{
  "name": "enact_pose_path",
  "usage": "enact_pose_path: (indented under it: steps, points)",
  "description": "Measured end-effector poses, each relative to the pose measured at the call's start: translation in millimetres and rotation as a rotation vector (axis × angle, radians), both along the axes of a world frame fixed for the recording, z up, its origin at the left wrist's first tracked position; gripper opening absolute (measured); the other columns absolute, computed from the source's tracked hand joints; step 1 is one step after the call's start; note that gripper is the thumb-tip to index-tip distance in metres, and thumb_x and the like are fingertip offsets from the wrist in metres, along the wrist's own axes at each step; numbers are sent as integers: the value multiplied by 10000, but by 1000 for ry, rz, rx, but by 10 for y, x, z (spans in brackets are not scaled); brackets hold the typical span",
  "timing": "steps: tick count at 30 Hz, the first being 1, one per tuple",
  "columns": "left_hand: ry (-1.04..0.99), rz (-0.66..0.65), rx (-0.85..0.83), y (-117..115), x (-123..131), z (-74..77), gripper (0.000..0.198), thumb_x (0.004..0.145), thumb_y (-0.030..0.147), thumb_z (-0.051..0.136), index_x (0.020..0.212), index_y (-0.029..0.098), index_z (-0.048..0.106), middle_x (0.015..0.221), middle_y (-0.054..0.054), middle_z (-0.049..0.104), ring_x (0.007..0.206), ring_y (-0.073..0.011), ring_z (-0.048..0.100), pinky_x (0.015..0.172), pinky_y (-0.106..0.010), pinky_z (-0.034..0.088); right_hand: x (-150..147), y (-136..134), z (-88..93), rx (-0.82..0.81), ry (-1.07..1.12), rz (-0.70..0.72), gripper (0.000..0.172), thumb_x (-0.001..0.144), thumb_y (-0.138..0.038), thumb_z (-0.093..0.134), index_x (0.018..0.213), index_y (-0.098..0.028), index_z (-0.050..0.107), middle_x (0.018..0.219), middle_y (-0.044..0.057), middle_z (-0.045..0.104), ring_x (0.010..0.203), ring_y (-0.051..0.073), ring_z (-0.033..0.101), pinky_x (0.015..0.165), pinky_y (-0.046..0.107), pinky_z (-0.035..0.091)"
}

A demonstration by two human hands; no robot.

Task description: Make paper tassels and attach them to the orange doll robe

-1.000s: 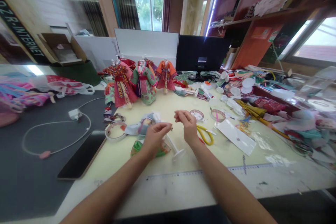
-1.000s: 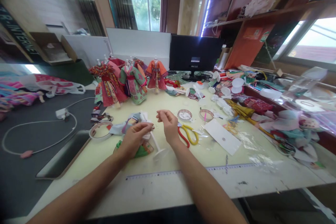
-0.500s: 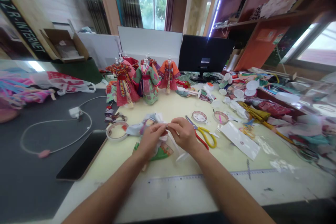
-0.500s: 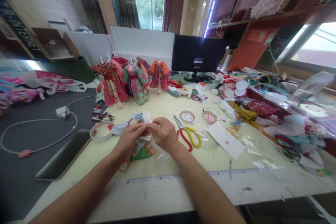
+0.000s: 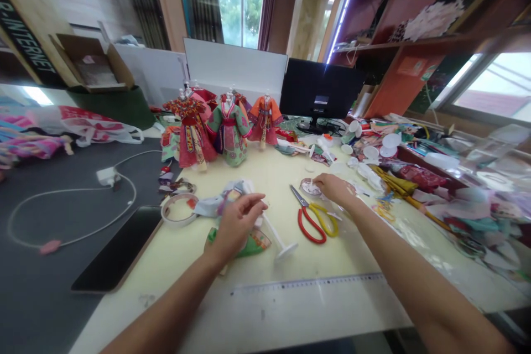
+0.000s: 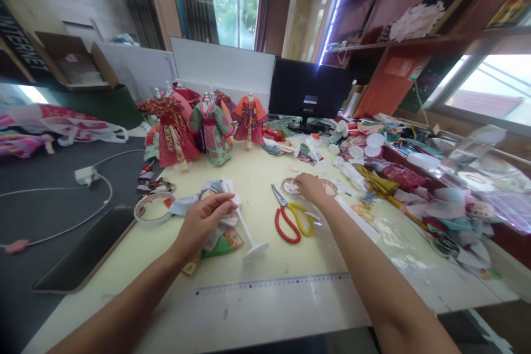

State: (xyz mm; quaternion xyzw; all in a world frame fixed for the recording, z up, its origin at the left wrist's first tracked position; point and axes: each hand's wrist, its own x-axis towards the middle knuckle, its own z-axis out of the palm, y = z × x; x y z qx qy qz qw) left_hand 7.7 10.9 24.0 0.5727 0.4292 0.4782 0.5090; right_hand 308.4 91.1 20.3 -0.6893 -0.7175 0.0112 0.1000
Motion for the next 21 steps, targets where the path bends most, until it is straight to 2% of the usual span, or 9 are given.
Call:
enact_pose_path:
  steps: [3,9,16,21]
  points:
    - [11,12,3,18,-4,-24,338,773,382,594,1001,135,636,862,-64,698,834,-181,635,766,-288,483,-4,57,-32,-92,-121,-27,257,892,-336,500,1074,-166,563,1093,65,586,929,162,584,813,374,497]
    - [18,18,19,22,-16,-36,302,782,369,578,957,131,640,833,-64,695,796,-171,634,733,-275,484,-34,114,-5,-169,-281,-32,282,887,-332,509,1111,-165,547,1127,73,569,959,177,577,821,386,496]
    - [63,20,54,20,-24,-34,286,792,371,569,937,138,650,828,-60,700,802,-171,642,737,-267,481,-18,131,92,-209,-351,14,285,889,-331,506,1120,-168,542,1136,73,565,970,180,573,829,393,492]
    - [74,31,50,11,-30,-15,281,794,368,567,928,136,650,821,-56,700,790,-165,642,717,-251,476,106,44,152,-290,-383,-24,278,889,-336,504,1105,-167,550,1124,70,571,962,178,575,827,390,492]
